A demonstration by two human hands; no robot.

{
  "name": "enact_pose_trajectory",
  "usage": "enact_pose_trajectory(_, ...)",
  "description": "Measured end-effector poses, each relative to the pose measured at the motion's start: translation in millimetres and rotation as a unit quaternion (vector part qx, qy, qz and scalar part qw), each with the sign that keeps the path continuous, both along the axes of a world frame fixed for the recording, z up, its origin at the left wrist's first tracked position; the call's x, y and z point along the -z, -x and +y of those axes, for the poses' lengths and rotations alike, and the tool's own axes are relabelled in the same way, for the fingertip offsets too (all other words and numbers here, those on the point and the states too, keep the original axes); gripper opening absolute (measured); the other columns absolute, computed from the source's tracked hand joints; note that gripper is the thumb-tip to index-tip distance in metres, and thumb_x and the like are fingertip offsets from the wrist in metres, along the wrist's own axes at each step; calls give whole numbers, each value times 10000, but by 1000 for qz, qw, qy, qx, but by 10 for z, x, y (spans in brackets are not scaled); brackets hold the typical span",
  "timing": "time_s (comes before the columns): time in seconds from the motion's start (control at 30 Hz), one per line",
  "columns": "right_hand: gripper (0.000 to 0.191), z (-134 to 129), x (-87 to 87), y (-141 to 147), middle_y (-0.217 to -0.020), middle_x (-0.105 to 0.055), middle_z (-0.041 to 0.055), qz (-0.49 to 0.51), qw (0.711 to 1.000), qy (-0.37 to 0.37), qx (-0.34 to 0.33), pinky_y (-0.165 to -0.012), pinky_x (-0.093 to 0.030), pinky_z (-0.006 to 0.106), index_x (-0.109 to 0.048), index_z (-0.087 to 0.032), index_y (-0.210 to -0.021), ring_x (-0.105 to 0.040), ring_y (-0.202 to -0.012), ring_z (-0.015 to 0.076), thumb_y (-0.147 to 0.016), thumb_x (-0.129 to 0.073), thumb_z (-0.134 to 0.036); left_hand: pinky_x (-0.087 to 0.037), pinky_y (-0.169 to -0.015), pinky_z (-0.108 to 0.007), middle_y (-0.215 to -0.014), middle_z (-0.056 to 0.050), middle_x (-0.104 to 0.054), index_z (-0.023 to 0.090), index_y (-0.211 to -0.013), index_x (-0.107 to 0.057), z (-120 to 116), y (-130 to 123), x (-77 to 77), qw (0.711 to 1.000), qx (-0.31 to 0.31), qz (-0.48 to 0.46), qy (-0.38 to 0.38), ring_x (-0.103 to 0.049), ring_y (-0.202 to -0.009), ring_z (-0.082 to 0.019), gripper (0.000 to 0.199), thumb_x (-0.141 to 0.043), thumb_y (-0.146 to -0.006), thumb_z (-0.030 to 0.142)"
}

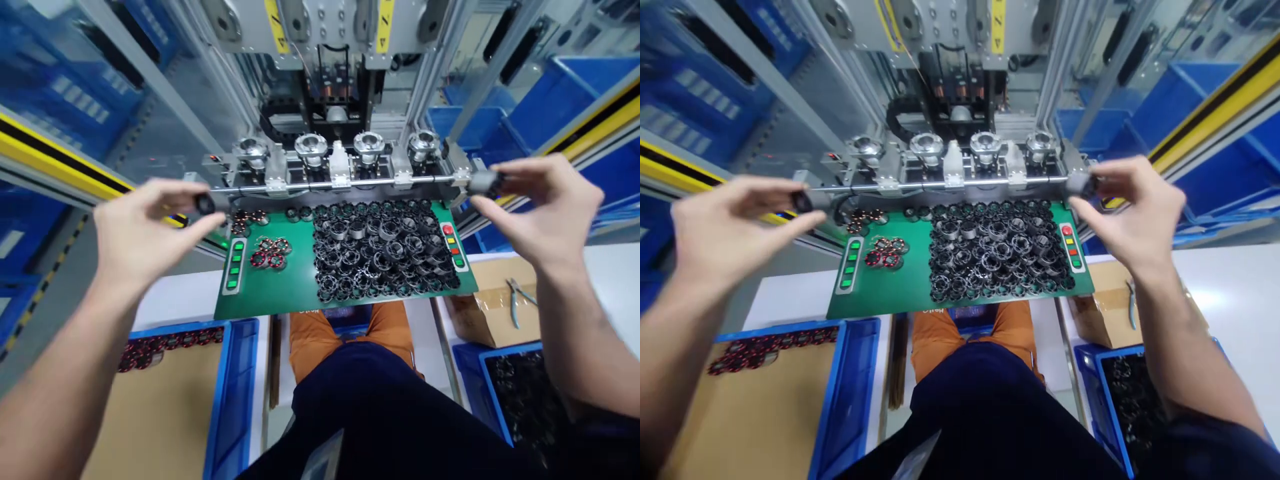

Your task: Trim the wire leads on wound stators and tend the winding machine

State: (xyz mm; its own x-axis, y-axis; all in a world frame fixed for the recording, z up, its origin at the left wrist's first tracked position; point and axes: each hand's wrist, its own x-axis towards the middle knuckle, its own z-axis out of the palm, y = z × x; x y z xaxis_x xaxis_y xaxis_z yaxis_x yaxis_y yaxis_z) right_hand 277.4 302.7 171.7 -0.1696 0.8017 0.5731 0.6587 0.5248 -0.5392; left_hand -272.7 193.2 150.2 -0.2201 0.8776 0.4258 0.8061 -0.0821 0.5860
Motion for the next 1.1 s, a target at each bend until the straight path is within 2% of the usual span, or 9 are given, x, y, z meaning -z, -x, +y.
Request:
enact_pose_trajectory(0.07, 477, 419, -257, 601, -1204, -845, 82, -39, 995, -5, -93, -874, -683, 491, -829, -323, -1289, -814, -953, 262, -827, -926, -390, -684, -1010, -437, -1078, -12, -849, 196, -1292, -848, 563, 199, -246, 998, 25, 59, 17, -799, -942, -200, 715, -951, -754, 653)
enact_pose_trajectory(0.17, 448, 1058, -328, 1577, -1167, -846, 97, -106, 978, 51, -172, -937, -675, 486, -828, -231, -1242, -788, -936, 263, -811, -903, -326, -642, -1107, -450, -967, 48, -805, 184, -1269, -837, 1377, 423, -366, 983, 26, 157, 94, -755, -926, -152, 674, -1061, -649, 324)
enact_pose_trajectory(0.27, 445, 1589, -136, 2401, -1249, -832, 106, -185, 961, 83, -190, -1031, -652, 484, -805, -187, -1285, -773, -1005, 277, -847, -839, -249, -598, -1127, -335, -877, 109, -763, 168, -1187, -824, 1965, 543, -226, 978, -28, 134, 157, -661, -846, -87, 620, -1095, -643, 288)
enact_pose_trajectory(0.37, 471, 1916, 104, 2912, -1326, -810, 137, -266, 942, 84, -187, -1148, -605, 502, -793, -128, -1327, -763, -1205, 340, -860, -798, -184, -574, -1049, -230, -934, 128, -789, 147, -1159, -798, 2247, 614, 12, 978, -45, 74, 190, -614, -811, -47, 605, -1097, -648, 272)
enact_pose_trajectory(0.53, 447, 2167, 319, 3195, -1247, -822, 132, -335, 917, 90, -200, -1168, -591, 538, -821, -130, -1258, -754, -1229, 371, -825, -893, -213, -566, -957, -207, -950, 155, -797, 208, -1170, -795, 2385, 817, 248, 979, 19, 59, 197, -612, -811, -34, 567, -1076, -682, 272)
enact_pose_trajectory(0.63, 441, 2325, 356, 3242, -1169, -837, 115, -354, 905, 68, -224, -1121, -622, 541, -847, -161, -1188, -774, -1127, 351, -777, -972, -263, -563, -890, -180, -840, 173, -764, 218, -1130, -801, 2477, 952, 263, 972, 62, 82, 210, -602, -789, -43, 624, -1111, -610, 367)
enact_pose_trajectory(0.77, 490, 2577, 388, 3319, -1024, -835, 70, -365, 892, 62, -259, -1008, -659, 544, -860, -204, -1080, -774, -964, 316, -666, -1076, -354, -509, -798, -89, -790, 202, -749, 187, -1092, -797, 2589, 1002, 221, 958, 94, 112, 247, -579, -741, -5, 541, -1052, -682, 432)
enact_pose_trajectory(0.97, 491, 2843, 388, 3432, -770, -742, -41, -395, 867, 87, -291, -915, -596, 321, -808, -152, -897, -643, -782, 101, -680, -1078, -501, -507, -714, -75, -961, 143, -841, 149, -1115, -799, 2665, 1007, 143, 942, 111, 155, 278, -653, -731, 7, 525, -1031, -735, 428)
enact_pose_trajectory(1.1, 459, 2979, 320, 3472, -660, -654, -99, -375, 849, 122, -351, -878, -548, 221, -762, -133, -822, -558, -713, 29, -737, -1032, -495, -553, -817, -101, -1048, 83, -862, 115, -1128, -813, 2729, 1059, 68, 930, 146, 176, 289, -695, -765, -11, 489, -977, -819, 456)
